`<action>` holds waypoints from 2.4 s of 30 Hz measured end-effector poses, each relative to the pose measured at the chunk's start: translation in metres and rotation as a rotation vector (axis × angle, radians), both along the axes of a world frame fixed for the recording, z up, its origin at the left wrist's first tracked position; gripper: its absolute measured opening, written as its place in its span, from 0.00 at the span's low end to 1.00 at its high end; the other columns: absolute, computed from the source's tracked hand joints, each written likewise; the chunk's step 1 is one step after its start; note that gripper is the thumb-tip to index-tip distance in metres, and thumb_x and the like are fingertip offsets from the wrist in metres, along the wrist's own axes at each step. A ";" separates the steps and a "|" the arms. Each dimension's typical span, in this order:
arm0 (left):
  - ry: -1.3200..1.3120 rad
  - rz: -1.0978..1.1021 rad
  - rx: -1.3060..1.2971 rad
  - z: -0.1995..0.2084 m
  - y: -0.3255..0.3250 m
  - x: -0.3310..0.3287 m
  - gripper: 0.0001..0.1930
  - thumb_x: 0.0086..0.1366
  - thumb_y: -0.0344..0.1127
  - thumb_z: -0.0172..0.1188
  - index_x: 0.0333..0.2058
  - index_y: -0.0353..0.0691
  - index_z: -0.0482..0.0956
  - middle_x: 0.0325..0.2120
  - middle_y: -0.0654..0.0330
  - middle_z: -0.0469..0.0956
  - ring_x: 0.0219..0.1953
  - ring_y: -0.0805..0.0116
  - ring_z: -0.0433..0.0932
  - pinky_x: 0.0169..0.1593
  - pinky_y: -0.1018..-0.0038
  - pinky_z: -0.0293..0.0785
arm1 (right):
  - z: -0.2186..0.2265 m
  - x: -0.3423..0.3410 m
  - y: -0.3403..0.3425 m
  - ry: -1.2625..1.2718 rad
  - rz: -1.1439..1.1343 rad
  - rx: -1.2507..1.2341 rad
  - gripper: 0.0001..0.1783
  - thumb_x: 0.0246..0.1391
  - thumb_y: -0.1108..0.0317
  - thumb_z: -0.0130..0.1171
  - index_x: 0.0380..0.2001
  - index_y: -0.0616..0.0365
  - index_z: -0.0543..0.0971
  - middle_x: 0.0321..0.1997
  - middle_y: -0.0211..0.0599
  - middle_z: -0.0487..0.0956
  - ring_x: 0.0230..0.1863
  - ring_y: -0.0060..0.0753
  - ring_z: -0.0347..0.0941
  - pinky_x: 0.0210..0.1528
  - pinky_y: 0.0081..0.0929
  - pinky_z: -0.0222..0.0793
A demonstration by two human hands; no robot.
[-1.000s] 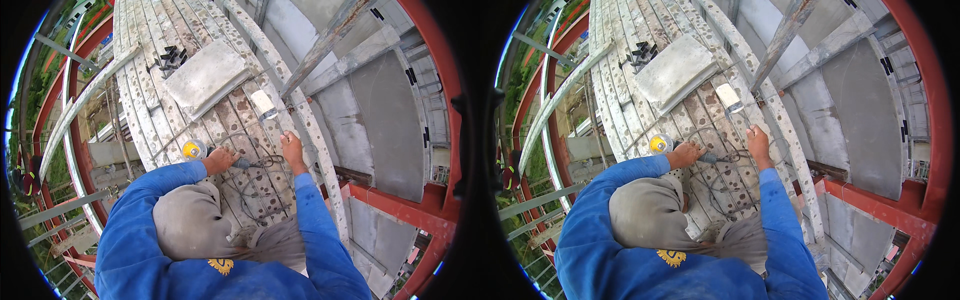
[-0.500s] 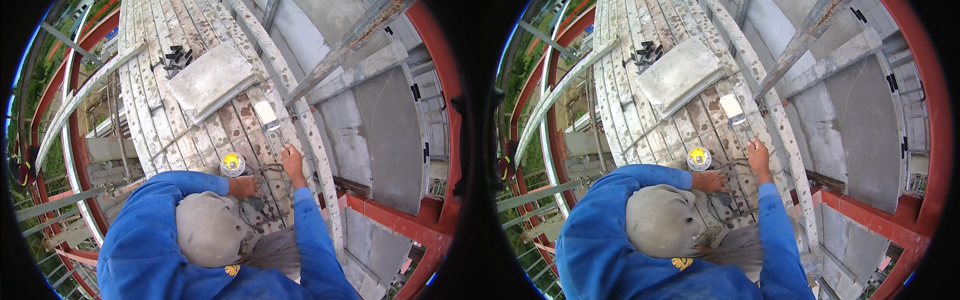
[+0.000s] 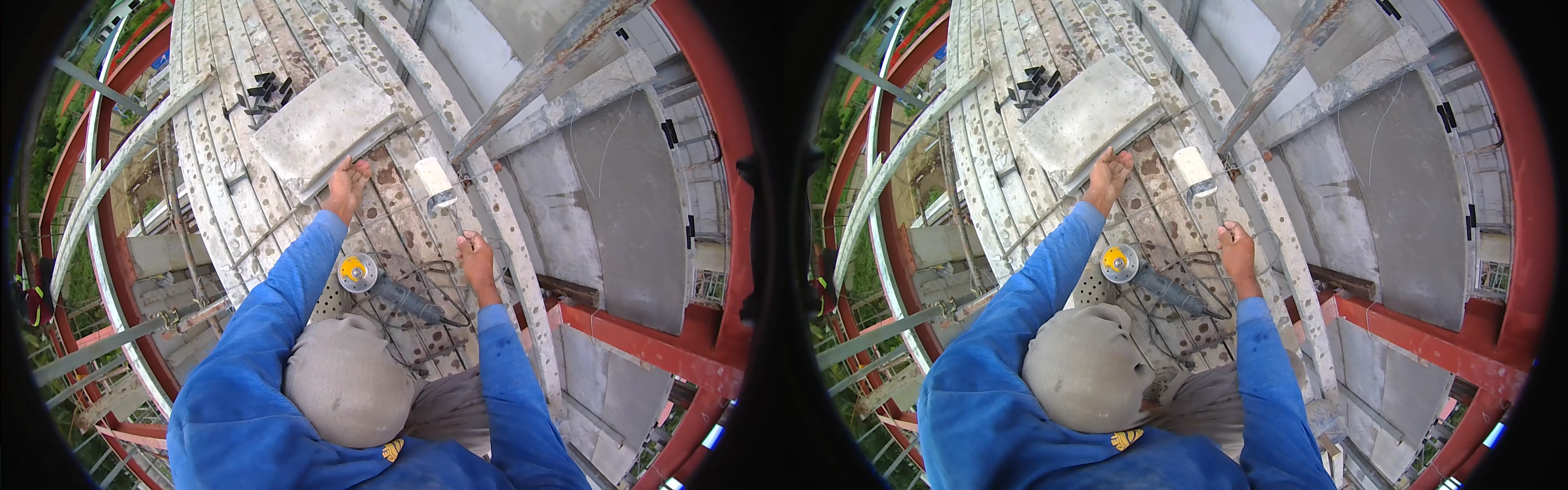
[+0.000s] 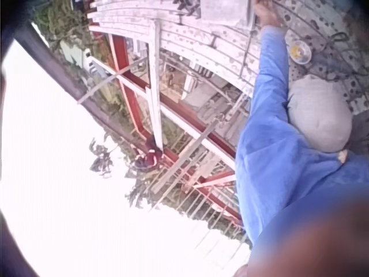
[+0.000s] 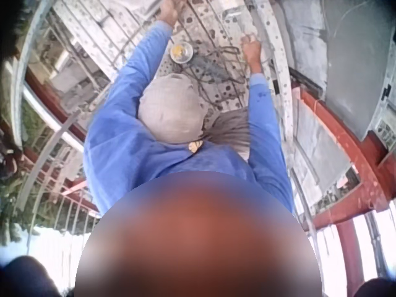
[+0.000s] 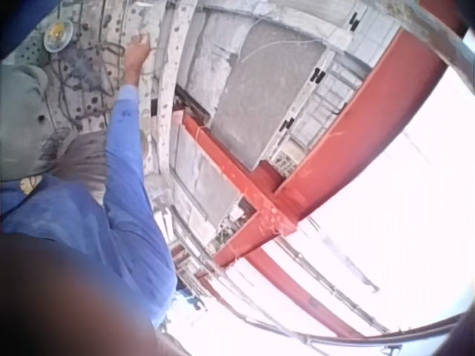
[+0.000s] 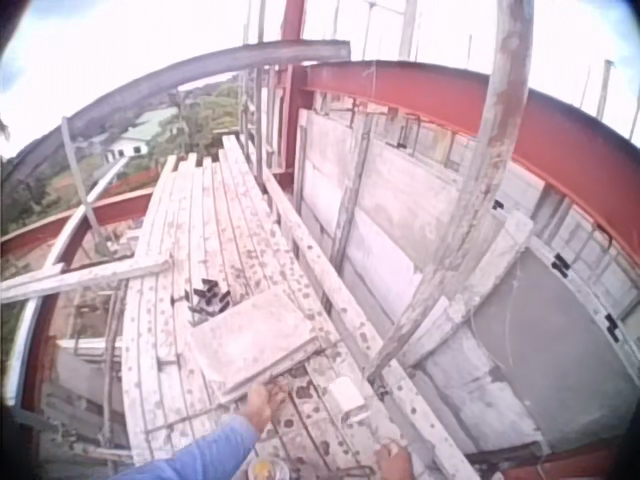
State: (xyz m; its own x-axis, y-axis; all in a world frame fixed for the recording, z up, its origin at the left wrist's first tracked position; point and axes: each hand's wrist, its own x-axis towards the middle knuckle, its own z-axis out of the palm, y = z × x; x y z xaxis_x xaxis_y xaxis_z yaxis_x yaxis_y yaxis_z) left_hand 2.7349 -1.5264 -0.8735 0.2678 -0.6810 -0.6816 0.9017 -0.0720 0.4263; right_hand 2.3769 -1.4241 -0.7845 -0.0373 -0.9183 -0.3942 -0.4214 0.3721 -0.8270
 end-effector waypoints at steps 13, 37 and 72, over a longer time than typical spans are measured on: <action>0.188 0.484 0.057 -0.035 -0.038 -0.010 0.19 0.81 0.42 0.50 0.62 0.37 0.70 0.51 0.48 0.74 0.47 0.55 0.79 0.50 0.61 0.83 | 0.018 -0.002 0.013 -0.029 -0.049 -0.010 0.19 0.69 0.63 0.63 0.54 0.67 0.80 0.37 0.34 0.84 0.30 0.23 0.79 0.38 0.27 0.75; 0.172 0.268 0.078 -0.019 0.079 -0.028 0.20 0.81 0.44 0.55 0.62 0.36 0.69 0.53 0.49 0.75 0.54 0.55 0.79 0.58 0.63 0.82 | 0.013 0.069 0.023 0.102 0.146 0.070 0.19 0.68 0.64 0.64 0.54 0.67 0.82 0.43 0.45 0.88 0.34 0.29 0.84 0.41 0.31 0.79; -1.831 -0.478 0.446 0.070 0.049 0.231 0.46 0.68 0.66 0.65 0.72 0.35 0.67 0.58 0.44 0.79 0.52 0.52 0.81 0.56 0.59 0.79 | -0.053 0.135 0.011 0.290 0.419 -0.252 0.16 0.66 0.62 0.62 0.47 0.64 0.85 0.45 0.59 0.86 0.49 0.64 0.82 0.51 0.51 0.77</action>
